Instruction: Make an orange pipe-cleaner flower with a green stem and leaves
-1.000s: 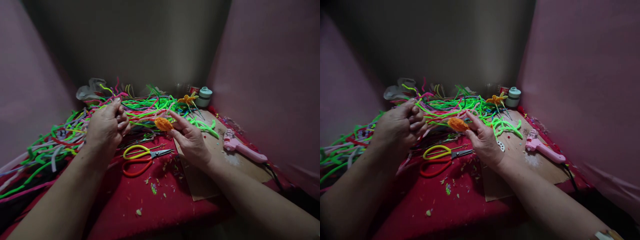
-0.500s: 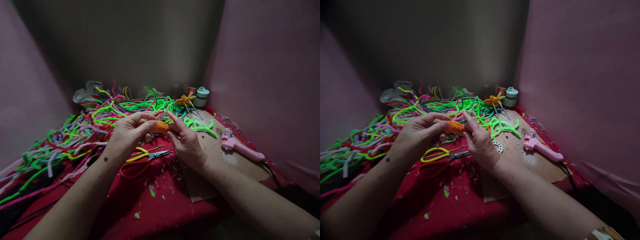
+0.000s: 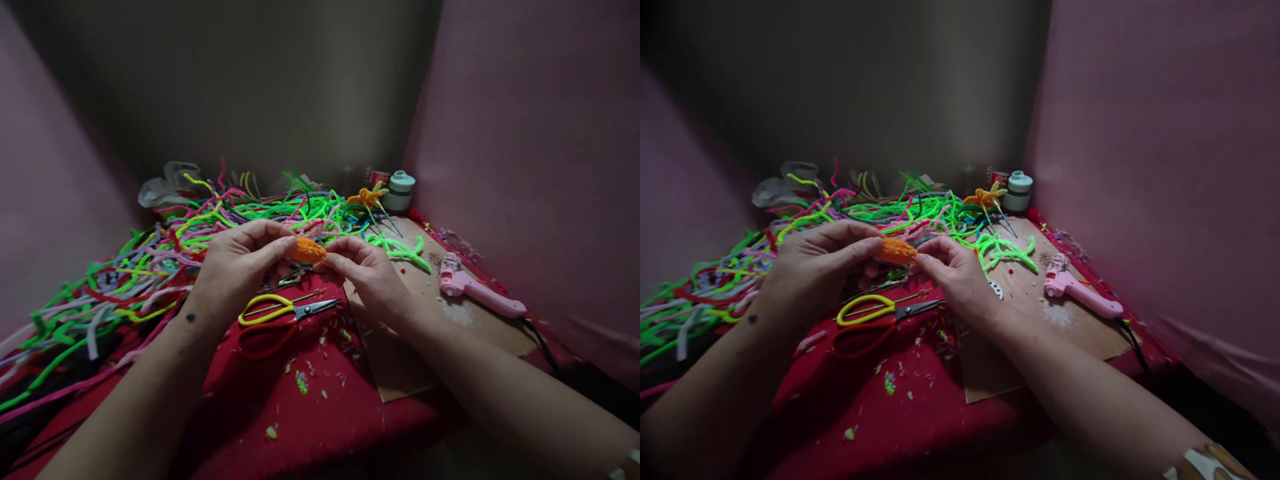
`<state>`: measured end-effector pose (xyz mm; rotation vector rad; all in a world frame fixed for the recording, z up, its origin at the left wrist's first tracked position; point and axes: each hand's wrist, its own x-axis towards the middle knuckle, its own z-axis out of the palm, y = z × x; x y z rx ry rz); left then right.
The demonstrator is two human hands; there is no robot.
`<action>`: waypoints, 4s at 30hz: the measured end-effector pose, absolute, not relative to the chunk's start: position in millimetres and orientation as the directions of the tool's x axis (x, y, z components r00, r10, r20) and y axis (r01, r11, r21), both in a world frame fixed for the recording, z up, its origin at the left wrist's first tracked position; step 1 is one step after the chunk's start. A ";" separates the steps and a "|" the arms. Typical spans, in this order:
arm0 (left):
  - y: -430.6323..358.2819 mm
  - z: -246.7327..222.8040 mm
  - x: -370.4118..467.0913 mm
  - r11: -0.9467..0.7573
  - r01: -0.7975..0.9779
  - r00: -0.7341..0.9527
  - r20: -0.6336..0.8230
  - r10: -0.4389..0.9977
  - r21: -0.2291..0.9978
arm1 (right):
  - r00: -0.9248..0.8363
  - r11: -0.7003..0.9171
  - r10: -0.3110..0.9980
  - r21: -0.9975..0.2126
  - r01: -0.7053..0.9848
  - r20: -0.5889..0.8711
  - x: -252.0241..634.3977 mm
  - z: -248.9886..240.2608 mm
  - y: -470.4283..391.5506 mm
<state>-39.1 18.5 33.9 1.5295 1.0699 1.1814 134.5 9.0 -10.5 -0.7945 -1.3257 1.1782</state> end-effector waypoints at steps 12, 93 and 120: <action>18.9 36.3 -41.7 -0.300 0.197 0.271 0.242 0.931 0.933 | -0.193 0.077 0.972 -0.954 -0.291 0.137 137.1 -11.3 12.2; 19.4 25.9 -40.4 -0.546 0.216 0.327 0.467 0.822 0.810 | -0.402 0.763 0.454 -0.114 0.637 0.795 150.7 -34.9 19.7; 10.7 27.3 -24.2 -0.385 0.154 0.052 0.381 0.923 0.910 | -0.417 0.191 0.899 -0.978 0.089 0.137 153.9 -15.8 16.3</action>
